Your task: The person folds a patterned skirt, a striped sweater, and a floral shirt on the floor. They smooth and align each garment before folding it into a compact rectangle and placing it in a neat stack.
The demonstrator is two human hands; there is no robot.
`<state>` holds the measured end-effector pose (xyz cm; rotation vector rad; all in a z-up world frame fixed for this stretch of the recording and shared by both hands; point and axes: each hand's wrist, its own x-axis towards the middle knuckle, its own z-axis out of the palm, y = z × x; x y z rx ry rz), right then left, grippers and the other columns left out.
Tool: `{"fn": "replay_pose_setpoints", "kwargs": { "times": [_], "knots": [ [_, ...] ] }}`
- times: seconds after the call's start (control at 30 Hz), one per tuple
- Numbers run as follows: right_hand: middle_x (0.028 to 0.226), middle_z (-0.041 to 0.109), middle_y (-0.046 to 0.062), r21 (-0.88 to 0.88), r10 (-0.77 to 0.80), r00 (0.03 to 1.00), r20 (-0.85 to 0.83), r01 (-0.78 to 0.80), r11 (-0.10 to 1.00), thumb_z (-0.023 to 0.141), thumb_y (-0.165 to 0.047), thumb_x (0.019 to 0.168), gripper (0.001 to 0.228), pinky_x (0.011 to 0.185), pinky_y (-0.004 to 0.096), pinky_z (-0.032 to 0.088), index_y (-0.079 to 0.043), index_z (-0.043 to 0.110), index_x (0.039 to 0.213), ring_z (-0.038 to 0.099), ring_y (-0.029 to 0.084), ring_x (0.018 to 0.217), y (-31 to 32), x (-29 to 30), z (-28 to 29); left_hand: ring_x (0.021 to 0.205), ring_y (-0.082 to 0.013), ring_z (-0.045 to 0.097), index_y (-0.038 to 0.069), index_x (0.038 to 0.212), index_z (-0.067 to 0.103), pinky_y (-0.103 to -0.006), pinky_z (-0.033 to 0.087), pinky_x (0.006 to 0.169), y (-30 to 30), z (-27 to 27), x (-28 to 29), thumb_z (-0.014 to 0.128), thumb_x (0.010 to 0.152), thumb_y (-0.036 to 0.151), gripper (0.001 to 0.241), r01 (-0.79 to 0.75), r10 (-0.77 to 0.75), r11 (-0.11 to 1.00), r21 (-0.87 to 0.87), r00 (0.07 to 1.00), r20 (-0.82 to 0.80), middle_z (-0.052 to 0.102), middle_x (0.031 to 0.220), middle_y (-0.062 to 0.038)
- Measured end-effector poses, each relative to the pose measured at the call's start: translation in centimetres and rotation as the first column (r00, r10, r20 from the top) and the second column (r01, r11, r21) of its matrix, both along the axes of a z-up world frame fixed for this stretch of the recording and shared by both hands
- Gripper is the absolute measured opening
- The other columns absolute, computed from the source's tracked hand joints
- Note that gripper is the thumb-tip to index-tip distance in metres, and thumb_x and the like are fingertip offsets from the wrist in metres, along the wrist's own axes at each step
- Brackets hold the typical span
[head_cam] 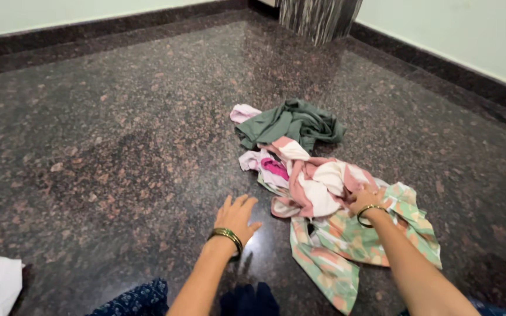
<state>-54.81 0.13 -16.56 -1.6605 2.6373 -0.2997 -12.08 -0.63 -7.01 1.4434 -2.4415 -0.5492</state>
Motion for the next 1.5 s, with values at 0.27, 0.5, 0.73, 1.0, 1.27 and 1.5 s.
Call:
{"fn": "replay_pose_setpoints", "kwargs": {
  "times": [0.27, 0.5, 0.73, 1.0, 1.27, 1.5],
  "knots": [
    [0.093, 0.071, 0.002, -0.562, 0.584, -0.191, 0.789, 0.159, 0.812, 0.079, -0.003, 0.082, 0.028, 0.068, 0.033, 0.059, -0.003, 0.068, 0.108, 0.069, 0.015, 0.08, -4.7, 10.9, 14.4, 0.136, -0.0346, 0.046, 0.012, 0.149, 0.039, -0.0433, 0.038, 0.112, -0.9, 0.7, -1.7, 0.092, 0.061, 0.032, 0.105, -0.051, 0.084, 0.995, 0.091, 0.908, -0.41, 0.05, 0.147, -0.017],
    [0.123, 0.071, 0.01, -0.57, 0.401, -0.413, 0.818, -0.486, 0.662, 0.076, -0.002, 0.078, 0.06, 0.088, 0.033, 0.059, -0.009, 0.058, 0.135, 0.07, 0.017, 0.108, 0.8, 30.1, 22.4, 0.128, -0.0333, 0.055, 0.008, 0.145, 0.045, -0.0482, 0.045, 0.106, -1.9, 2.6, 2.6, 0.073, 0.08, 0.044, 0.079, 0.393, 0.413, 0.807, 0.442, 0.16, -0.896, 0.057, 0.139, -0.016],
    [0.15, 0.049, 0.007, -0.668, 0.808, 0.126, 0.576, -0.497, 0.554, 0.079, 0.001, 0.059, 0.096, 0.106, 0.04, 0.039, -0.011, 0.043, 0.147, 0.045, 0.021, 0.137, -3.7, 31.5, 20.3, 0.12, -0.0327, 0.063, 0.01, 0.133, 0.059, -0.0538, 0.049, 0.101, 2.7, 11.7, 15.1, 0.056, 0.087, 0.063, 0.07, 0.602, 0.544, 0.767, 0.221, -0.43, -0.72, 0.068, 0.129, -0.012],
    [0.093, 0.08, 0.009, -0.259, 0.608, 0.4, 0.686, -0.647, 0.718, 0.068, -0.035, 0.088, 0.039, 0.078, 0.039, 0.059, -0.004, 0.078, 0.108, 0.072, 0.022, 0.085, -7.1, 39.1, 8.6, 0.112, -0.0286, 0.064, 0.011, 0.13, 0.058, -0.0549, 0.05, 0.103, 4.1, 18.6, 20.2, 0.064, 0.088, 0.065, 0.068, 0.369, 0.359, 0.92, 0.134, -0.652, -0.668, 0.066, 0.116, -0.009],
    [0.116, 0.072, 0.017, -0.612, 0.344, -0.653, 0.675, -0.236, 0.755, 0.051, -0.036, 0.108, 0.047, 0.086, 0.047, 0.059, 0.004, 0.057, 0.132, 0.073, 0.031, 0.099, -10.6, 29.9, 25.3, 0.112, -0.0236, 0.054, 0.01, 0.122, 0.057, -0.048, 0.043, 0.096, -1.6, 21.7, 27.1, 0.054, 0.096, 0.063, 0.059, -0.243, 0.302, 0.911, 0.333, -0.158, -0.94, 0.057, 0.12, -0.007],
    [0.124, 0.054, -0.007, -0.509, 0.45, -0.268, 0.852, -0.221, 0.832, 0.063, -0.019, 0.097, 0.061, 0.087, 0.043, 0.033, -0.027, 0.047, 0.156, 0.052, 0.01, 0.107, -16.6, 33.1, 19.0, 0.133, -0.0312, 0.058, 0.003, 0.134, 0.066, -0.0385, 0.042, 0.114, -10.4, 9.4, 29.3, 0.066, 0.084, 0.063, 0.077, -0.481, 0.316, 0.875, -0.048, 0.643, -0.698, 0.065, 0.139, -0.02]
  ]
}}
